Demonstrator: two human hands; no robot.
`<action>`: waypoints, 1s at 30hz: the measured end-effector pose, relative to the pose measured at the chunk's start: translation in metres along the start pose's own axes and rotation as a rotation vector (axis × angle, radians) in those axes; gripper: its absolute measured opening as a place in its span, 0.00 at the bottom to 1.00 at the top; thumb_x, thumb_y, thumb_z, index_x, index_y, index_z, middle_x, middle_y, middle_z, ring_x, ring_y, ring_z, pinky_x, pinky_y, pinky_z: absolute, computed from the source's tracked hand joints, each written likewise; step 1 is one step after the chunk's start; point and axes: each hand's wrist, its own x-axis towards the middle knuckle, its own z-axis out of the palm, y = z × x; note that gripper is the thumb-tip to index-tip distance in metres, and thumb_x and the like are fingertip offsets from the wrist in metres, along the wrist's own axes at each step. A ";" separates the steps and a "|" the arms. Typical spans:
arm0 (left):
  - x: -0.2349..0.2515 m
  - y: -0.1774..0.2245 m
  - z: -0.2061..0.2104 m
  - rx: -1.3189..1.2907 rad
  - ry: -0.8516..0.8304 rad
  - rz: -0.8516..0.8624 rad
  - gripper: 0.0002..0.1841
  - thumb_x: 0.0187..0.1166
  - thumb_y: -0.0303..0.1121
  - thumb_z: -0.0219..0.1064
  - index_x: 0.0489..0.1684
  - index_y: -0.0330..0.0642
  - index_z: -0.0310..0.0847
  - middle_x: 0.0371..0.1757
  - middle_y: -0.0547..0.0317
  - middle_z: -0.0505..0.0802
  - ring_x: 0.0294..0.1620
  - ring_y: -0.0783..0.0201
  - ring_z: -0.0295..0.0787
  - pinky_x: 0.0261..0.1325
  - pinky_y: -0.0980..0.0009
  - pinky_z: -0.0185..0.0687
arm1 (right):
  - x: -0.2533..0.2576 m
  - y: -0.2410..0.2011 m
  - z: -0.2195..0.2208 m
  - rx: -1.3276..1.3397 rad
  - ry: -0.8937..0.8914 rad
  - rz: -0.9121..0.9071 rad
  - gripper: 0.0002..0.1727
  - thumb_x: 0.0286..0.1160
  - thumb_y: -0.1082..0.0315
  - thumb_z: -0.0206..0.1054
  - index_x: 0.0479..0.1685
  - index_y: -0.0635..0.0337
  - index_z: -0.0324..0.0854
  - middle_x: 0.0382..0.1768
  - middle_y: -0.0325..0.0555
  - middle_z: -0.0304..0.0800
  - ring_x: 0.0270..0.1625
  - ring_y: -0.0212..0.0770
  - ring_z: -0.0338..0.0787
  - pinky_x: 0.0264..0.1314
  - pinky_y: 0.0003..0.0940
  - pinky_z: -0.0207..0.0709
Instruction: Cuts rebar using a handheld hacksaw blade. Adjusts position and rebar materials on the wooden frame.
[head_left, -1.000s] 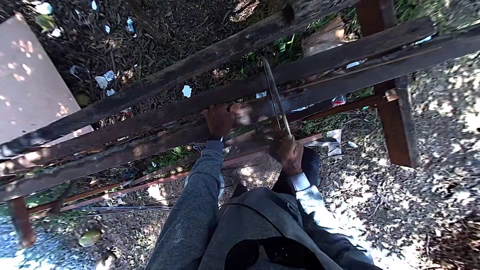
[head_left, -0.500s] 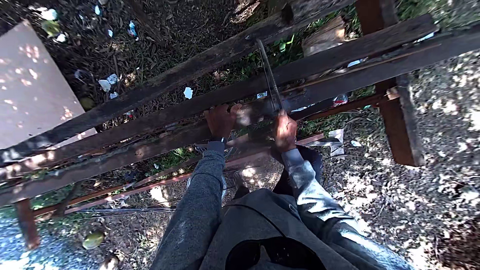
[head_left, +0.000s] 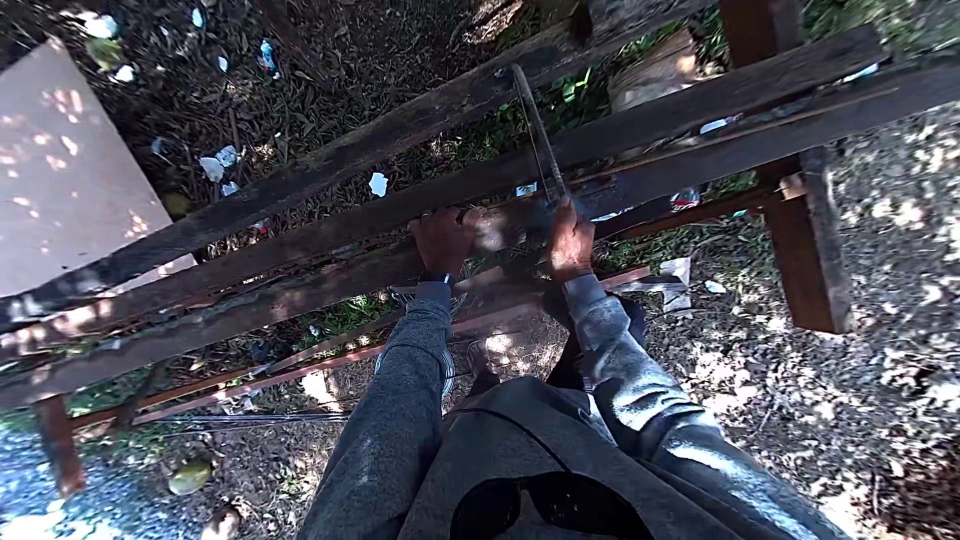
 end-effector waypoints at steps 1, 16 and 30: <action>-0.001 0.000 0.001 0.001 0.000 0.004 0.37 0.79 0.77 0.45 0.29 0.55 0.88 0.36 0.65 0.92 0.50 0.58 0.87 0.66 0.46 0.71 | -0.006 0.002 -0.006 -0.004 -0.025 0.009 0.39 0.88 0.31 0.43 0.19 0.52 0.76 0.14 0.41 0.70 0.18 0.41 0.74 0.22 0.48 0.70; -0.003 -0.003 0.005 0.005 0.007 0.011 0.39 0.78 0.77 0.44 0.29 0.55 0.88 0.34 0.64 0.92 0.47 0.57 0.87 0.64 0.46 0.71 | -0.018 0.010 -0.011 -0.084 -0.006 -0.056 0.38 0.90 0.36 0.41 0.18 0.55 0.75 0.14 0.42 0.72 0.18 0.41 0.77 0.24 0.49 0.74; -0.001 0.001 -0.001 -0.001 -0.002 -0.009 0.38 0.77 0.78 0.46 0.31 0.55 0.90 0.38 0.64 0.94 0.51 0.56 0.88 0.66 0.44 0.71 | -0.098 0.033 -0.064 0.004 -0.068 -0.137 0.37 0.91 0.37 0.38 0.18 0.53 0.74 0.11 0.34 0.70 0.14 0.33 0.74 0.20 0.38 0.75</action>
